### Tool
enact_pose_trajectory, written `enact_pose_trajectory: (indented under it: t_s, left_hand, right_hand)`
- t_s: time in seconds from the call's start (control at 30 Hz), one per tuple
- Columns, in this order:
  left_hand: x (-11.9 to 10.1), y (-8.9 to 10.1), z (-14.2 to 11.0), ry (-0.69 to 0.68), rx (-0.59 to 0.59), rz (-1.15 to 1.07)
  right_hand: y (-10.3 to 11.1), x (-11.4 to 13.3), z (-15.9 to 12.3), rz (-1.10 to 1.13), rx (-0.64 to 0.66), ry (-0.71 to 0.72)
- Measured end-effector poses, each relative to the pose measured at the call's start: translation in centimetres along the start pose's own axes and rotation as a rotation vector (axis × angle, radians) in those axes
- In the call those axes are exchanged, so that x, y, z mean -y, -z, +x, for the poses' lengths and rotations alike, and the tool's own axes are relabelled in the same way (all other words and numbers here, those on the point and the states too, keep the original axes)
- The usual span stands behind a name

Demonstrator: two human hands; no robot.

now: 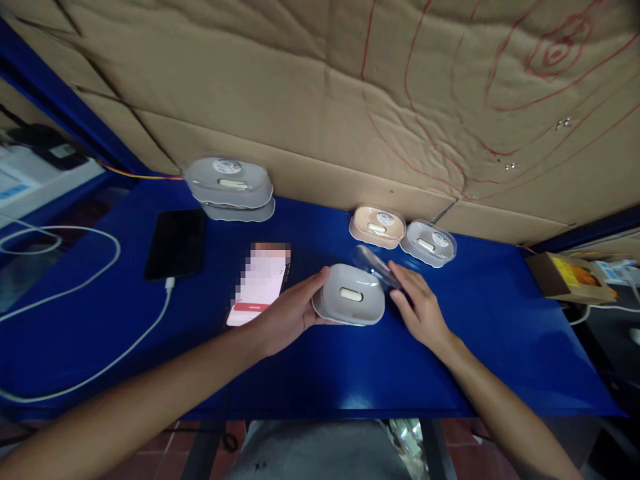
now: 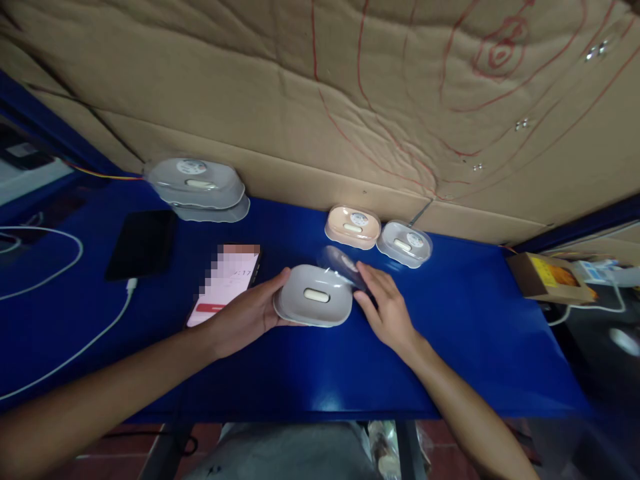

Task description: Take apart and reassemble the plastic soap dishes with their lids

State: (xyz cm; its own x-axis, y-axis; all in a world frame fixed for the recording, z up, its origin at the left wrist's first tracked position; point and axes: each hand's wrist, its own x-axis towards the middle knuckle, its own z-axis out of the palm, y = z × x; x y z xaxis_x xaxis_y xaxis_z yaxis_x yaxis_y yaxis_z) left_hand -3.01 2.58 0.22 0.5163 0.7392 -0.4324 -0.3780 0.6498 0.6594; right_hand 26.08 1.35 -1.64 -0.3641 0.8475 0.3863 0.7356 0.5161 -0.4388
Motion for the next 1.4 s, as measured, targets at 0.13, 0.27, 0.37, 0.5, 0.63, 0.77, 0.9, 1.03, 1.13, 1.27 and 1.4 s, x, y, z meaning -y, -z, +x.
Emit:
enact_pose_trajectory:
  t_s: [0.13,0.27,0.37,0.5,0.63,0.77,0.9,1.03,1.13,1.27,1.4]
  left_hand:
    - [0.3,0.2,0.1,-0.034,0.038,-0.009]
    - [0.2,0.1,0.1,-0.052,0.088,-0.009]
    - [0.2,0.0,0.1,-0.064,0.103,0.0]
    - [0.4,0.2,0.1,-0.077,0.117,-0.006]
    - [0.3,0.2,0.0,-0.077,0.125,0.017]
    - [0.2,0.0,-0.1,-0.057,0.103,0.029]
    - [0.3,0.0,0.0,-0.051,0.107,0.023]
    - [0.5,0.1,0.1,-0.061,0.107,0.012]
    - [0.6,0.1,0.1,-0.071,0.103,0.009]
    - [0.7,0.0,0.1,-0.089,0.116,0.01]
    - [0.6,-0.2,0.1,-0.076,0.099,0.011]
  right_hand:
    - [-0.5,1.6,-0.3,0.026,0.077,0.111]
    - [-0.6,2.4,-0.3,-0.052,0.048,0.199]
    - [-0.5,2.6,-0.4,-0.099,0.03,0.243]
    - [-0.5,2.8,-0.4,-0.162,0.005,0.294]
    - [-0.6,2.9,-0.5,-0.176,-0.013,0.311]
    - [-0.9,2.6,-0.5,-0.066,0.05,0.262]
    - [-1.1,2.3,-0.4,0.035,0.1,0.255]
    - [-1.1,2.2,-0.3,-0.001,0.074,0.28]
    - [-1.2,2.3,-0.3,-0.02,0.068,0.267]
    - [-1.3,2.6,-0.3,-0.046,0.079,0.259]
    - [-1.1,2.6,0.0,-0.078,0.134,0.255]
